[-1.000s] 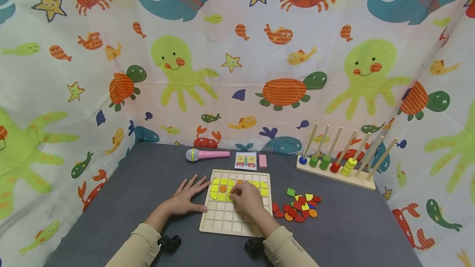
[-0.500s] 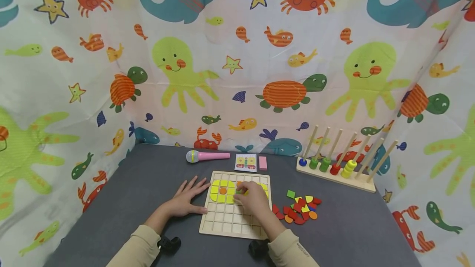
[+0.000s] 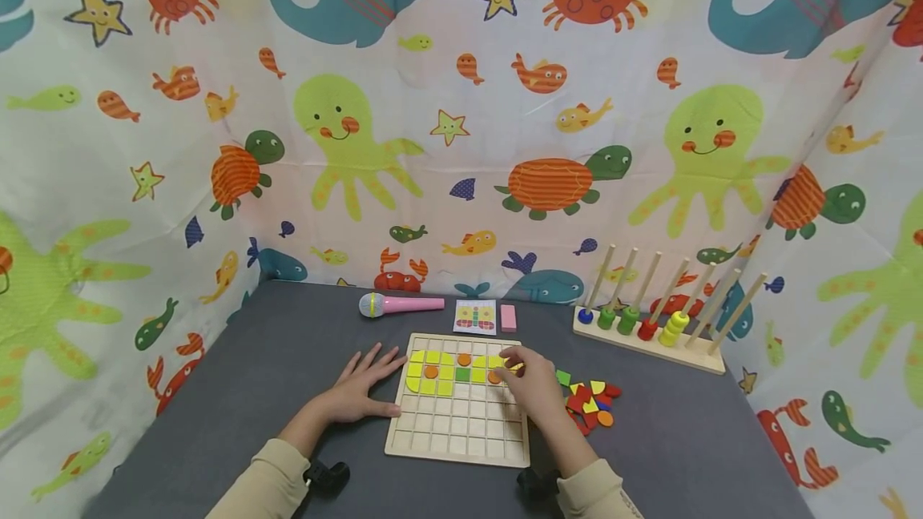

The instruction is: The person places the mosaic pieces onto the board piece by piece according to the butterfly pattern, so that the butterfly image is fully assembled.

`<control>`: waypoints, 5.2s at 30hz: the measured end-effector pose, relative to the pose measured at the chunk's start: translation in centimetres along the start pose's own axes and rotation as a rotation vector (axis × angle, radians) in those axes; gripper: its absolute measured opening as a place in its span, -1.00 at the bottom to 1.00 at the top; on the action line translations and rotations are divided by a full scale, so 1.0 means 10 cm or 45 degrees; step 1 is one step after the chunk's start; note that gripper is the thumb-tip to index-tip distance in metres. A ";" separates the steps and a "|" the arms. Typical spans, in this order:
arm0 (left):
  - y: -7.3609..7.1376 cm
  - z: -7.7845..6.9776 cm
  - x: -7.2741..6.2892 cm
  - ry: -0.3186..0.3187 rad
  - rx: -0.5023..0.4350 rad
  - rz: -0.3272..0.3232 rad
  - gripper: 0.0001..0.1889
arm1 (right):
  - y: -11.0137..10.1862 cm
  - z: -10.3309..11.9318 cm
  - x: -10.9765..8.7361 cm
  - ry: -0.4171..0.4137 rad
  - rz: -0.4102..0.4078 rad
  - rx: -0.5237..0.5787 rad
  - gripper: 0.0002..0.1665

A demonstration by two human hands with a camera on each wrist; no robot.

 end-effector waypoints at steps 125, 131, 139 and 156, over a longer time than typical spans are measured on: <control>0.03 0.03 0.02 -0.001 -0.004 0.001 0.05 | -0.80 -0.99 -0.01 0.189 0.029 -0.205 -0.67; 0.01 0.04 0.02 0.000 -0.013 -0.017 0.04 | -0.90 -1.07 -0.01 0.224 0.019 -0.228 -0.66; 0.01 0.03 0.01 -0.022 0.007 0.002 0.04 | -0.87 -0.98 0.06 0.344 0.080 -0.400 -0.49; 0.02 0.04 0.02 -0.023 0.010 -0.007 0.05 | -0.73 -0.74 0.27 0.336 0.176 -0.157 -0.69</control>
Point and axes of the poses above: each hand's wrist, its own x-axis towards the middle knuckle, its own y-axis out of the palm, z = x × y, the point moved 1 cm from there along x, towards the middle knuckle, and after that the axes turned 9 degrees about y, right-handed, at the moved point
